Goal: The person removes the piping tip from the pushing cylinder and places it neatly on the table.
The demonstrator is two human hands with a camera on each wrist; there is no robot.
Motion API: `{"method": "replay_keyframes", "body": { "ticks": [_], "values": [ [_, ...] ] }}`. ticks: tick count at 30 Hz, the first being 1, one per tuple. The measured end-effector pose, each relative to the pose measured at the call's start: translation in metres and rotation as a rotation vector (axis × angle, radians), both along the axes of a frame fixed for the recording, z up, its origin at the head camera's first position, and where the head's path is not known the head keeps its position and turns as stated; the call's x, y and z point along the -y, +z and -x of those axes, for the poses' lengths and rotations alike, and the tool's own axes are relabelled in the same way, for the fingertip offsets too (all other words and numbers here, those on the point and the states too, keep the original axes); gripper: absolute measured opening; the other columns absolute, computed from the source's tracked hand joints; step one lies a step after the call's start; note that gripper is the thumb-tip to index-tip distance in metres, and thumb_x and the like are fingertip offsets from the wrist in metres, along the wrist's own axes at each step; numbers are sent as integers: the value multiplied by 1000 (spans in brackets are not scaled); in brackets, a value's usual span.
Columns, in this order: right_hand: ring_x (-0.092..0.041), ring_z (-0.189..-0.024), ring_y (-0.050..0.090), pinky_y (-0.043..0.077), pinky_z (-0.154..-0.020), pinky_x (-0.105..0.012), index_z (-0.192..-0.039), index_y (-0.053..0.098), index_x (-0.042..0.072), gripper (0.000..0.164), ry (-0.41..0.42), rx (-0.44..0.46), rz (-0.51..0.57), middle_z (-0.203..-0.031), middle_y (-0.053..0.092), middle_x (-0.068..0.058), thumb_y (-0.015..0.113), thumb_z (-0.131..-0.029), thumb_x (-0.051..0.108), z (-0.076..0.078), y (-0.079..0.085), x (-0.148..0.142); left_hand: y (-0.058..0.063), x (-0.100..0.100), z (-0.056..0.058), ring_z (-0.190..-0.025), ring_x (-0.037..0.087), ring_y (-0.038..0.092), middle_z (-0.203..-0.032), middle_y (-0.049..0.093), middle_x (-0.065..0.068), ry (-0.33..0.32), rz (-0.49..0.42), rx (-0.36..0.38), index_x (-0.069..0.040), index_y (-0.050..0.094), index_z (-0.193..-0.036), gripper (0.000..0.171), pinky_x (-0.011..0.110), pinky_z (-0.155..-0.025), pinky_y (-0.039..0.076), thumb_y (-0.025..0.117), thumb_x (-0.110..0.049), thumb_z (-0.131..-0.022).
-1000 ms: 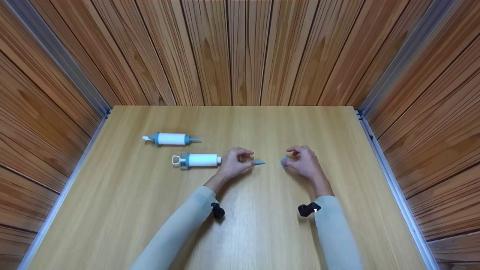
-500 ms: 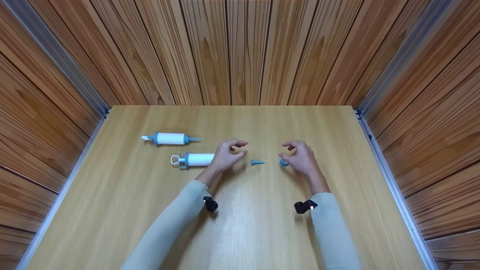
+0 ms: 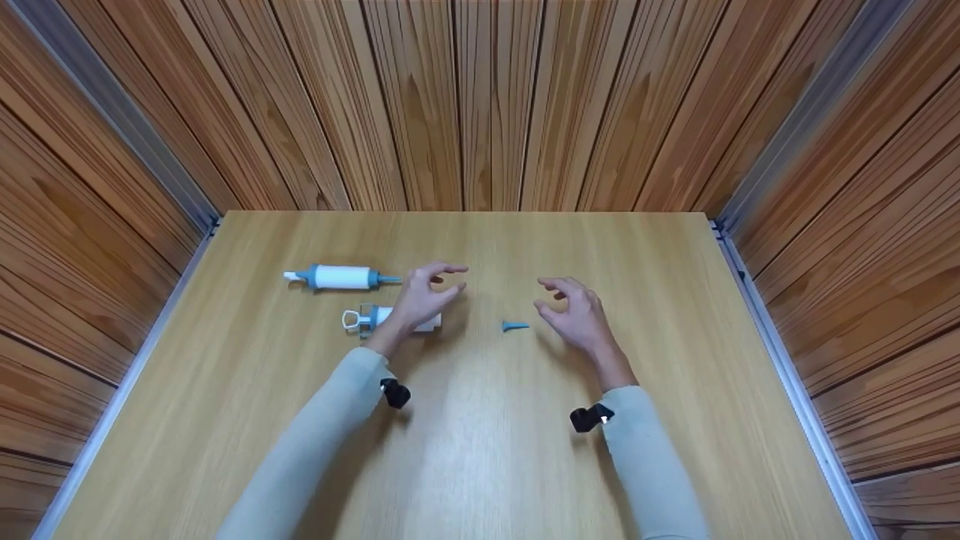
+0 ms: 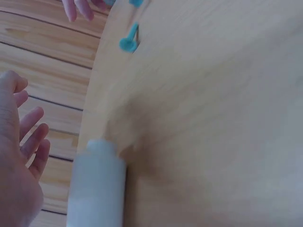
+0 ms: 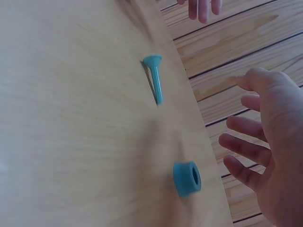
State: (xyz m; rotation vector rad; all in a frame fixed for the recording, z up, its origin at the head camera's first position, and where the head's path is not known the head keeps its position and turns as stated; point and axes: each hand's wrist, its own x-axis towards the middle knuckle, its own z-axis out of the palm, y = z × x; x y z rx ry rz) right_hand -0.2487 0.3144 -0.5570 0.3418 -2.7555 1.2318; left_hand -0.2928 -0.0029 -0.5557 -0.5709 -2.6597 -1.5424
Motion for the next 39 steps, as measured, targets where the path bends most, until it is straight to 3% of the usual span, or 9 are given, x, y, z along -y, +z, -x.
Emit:
{"method": "replay_keyframes", "body": {
  "ticks": [2, 5, 13, 19, 24, 29, 35, 39],
  "values": [
    [-44, -134, 69, 58, -106, -63, -150, 69, 2, 44, 12, -2, 12, -148, 72, -25, 76, -107, 13, 1, 1, 8, 2, 7, 3, -149, 32, 65, -152, 74, 11, 6, 11, -1, -12, 75, -144, 37, 52, -124, 55, 74, -24, -108],
    [-46, -140, 64, 54, -112, -69, -152, 67, 3, 48, 37, 11, 27, -152, 69, -25, 77, -107, 14, 1, 3, 19, 4, 18, 7, -149, 33, 66, -152, 75, 12, 24, 18, 3, -12, 76, -143, 38, 52, -124, 55, 75, -25, -108],
    [-47, -147, 62, 50, -119, -74, -153, 68, 6, 55, 119, -11, 26, -154, 69, -23, 84, -102, 16, 2, 9, 47, 10, 43, 16, -150, 36, 65, -152, 74, 14, 83, 45, -4, -13, 77, -142, 38, 56, -127, 51, 78, -23, -105],
    [-45, -148, 62, 51, -119, -72, -153, 69, 9, 57, 168, -48, 27, -154, 70, -20, 86, -99, 17, 2, 13, 69, 14, 64, 21, -153, 36, 60, -155, 72, 13, 114, 79, 19, -15, 76, -144, 41, 57, -131, 46, 79, -26, -105],
    [-42, -152, 60, 47, -127, -67, -154, 68, 15, 57, 188, -40, 30, -156, 70, -15, 87, -100, 20, 0, 17, 83, 14, 87, 23, -154, 37, 59, -156, 71, 13, 164, 106, 28, -16, 76, -145, 43, 58, -132, 45, 80, -28, -104],
    [-42, -152, 61, 47, -128, -66, -152, 70, 12, 57, 227, -86, 26, -155, 71, -15, 88, -98, 18, -3, 20, 92, 13, 111, 25, -155, 38, 57, -157, 69, 13, 201, 162, 21, -18, 75, -146, 45, 60, -132, 44, 78, -32, -104],
    [-44, -153, 59, 46, -128, -69, -152, 69, 11, 58, 284, -126, 44, -159, 68, -17, 88, -98, 17, -8, 21, 98, 11, 142, 26, -158, 40, 53, -161, 67, 14, 250, 233, 33, -19, 74, -147, 47, 63, -135, 30, 77, -32, -102],
    [-46, -154, 58, 45, -128, -71, -153, 69, 11, 59, 302, -153, 76, -160, 66, -20, 89, -97, 16, -8, 21, 102, 7, 161, 27, -159, 40, 50, -163, 65, 15, 273, 264, 28, -17, 74, -147, 46, 63, -133, 30, 77, -34, -103]
  ]
}}
